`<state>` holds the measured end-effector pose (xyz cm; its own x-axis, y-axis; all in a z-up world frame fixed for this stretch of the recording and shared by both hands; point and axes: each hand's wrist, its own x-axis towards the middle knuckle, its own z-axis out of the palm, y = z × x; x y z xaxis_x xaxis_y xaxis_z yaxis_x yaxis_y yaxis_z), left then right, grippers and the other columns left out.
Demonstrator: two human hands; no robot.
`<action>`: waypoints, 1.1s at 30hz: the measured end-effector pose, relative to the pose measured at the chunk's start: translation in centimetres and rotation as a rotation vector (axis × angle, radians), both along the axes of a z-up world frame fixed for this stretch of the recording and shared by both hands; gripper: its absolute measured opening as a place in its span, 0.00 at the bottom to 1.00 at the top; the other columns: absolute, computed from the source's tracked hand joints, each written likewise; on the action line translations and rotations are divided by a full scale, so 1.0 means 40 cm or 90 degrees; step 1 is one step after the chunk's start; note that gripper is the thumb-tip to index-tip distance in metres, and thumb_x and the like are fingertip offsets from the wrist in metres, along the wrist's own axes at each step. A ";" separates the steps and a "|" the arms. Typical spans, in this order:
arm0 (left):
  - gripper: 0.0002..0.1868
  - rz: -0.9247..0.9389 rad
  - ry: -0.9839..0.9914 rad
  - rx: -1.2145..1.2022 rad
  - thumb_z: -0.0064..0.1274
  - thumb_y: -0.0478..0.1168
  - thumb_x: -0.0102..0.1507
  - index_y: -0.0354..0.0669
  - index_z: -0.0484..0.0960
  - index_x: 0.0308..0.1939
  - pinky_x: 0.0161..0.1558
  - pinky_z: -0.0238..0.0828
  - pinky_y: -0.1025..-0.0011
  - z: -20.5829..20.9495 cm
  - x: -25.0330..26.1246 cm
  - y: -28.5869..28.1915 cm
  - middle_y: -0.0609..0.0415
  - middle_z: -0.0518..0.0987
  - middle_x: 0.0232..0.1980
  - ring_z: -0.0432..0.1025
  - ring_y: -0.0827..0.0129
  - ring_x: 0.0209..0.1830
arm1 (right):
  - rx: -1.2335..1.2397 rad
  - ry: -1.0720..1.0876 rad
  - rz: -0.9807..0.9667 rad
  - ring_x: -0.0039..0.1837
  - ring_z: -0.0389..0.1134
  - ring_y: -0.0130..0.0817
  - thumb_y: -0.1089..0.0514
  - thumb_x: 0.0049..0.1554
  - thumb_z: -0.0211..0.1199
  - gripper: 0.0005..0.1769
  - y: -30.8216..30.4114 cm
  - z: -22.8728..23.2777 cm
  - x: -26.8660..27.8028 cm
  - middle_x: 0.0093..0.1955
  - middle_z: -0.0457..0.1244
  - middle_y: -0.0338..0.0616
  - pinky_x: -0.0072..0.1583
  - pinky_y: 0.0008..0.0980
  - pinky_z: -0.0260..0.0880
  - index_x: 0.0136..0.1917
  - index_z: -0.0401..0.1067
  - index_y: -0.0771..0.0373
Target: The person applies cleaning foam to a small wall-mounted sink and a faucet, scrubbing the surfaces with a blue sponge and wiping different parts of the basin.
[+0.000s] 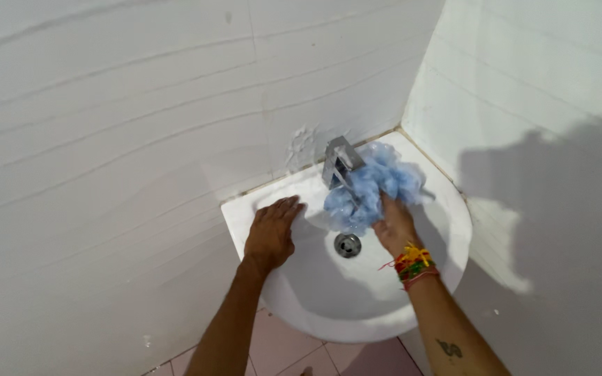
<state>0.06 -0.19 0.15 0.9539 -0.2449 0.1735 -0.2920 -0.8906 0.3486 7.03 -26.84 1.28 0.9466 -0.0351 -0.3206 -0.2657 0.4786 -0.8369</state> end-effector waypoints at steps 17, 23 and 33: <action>0.26 0.010 -0.130 -0.043 0.53 0.36 0.59 0.43 0.74 0.62 0.72 0.54 0.55 -0.033 0.020 0.003 0.52 0.70 0.74 0.60 0.56 0.75 | -0.636 -0.249 0.139 0.51 0.70 0.44 0.56 0.60 0.58 0.28 0.197 -0.072 -0.111 0.55 0.69 0.54 0.53 0.41 0.69 0.72 0.65 0.66; 0.42 0.011 -0.083 -0.084 0.57 0.41 0.59 0.42 0.59 0.76 0.68 0.53 0.51 0.031 -0.013 -0.013 0.43 0.68 0.72 0.60 0.50 0.71 | -0.612 -0.262 0.070 0.60 0.70 0.50 0.53 0.59 0.58 0.29 0.189 -0.068 -0.086 0.60 0.68 0.59 0.62 0.42 0.67 0.71 0.66 0.69; 0.29 -0.041 -0.194 -0.137 0.54 0.30 0.50 0.43 0.77 0.57 0.65 0.63 0.56 -0.033 0.011 0.020 0.45 0.78 0.61 0.68 0.51 0.65 | -0.750 -0.283 0.258 0.63 0.69 0.53 0.50 0.55 0.63 0.35 0.226 -0.016 -0.155 0.61 0.66 0.62 0.64 0.41 0.66 0.72 0.64 0.67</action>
<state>0.51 0.62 -1.19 0.8346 -0.2297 0.5007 -0.4643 -0.7825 0.4149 0.82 -17.79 0.64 0.9718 0.2312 0.0458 0.1871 -0.6383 -0.7467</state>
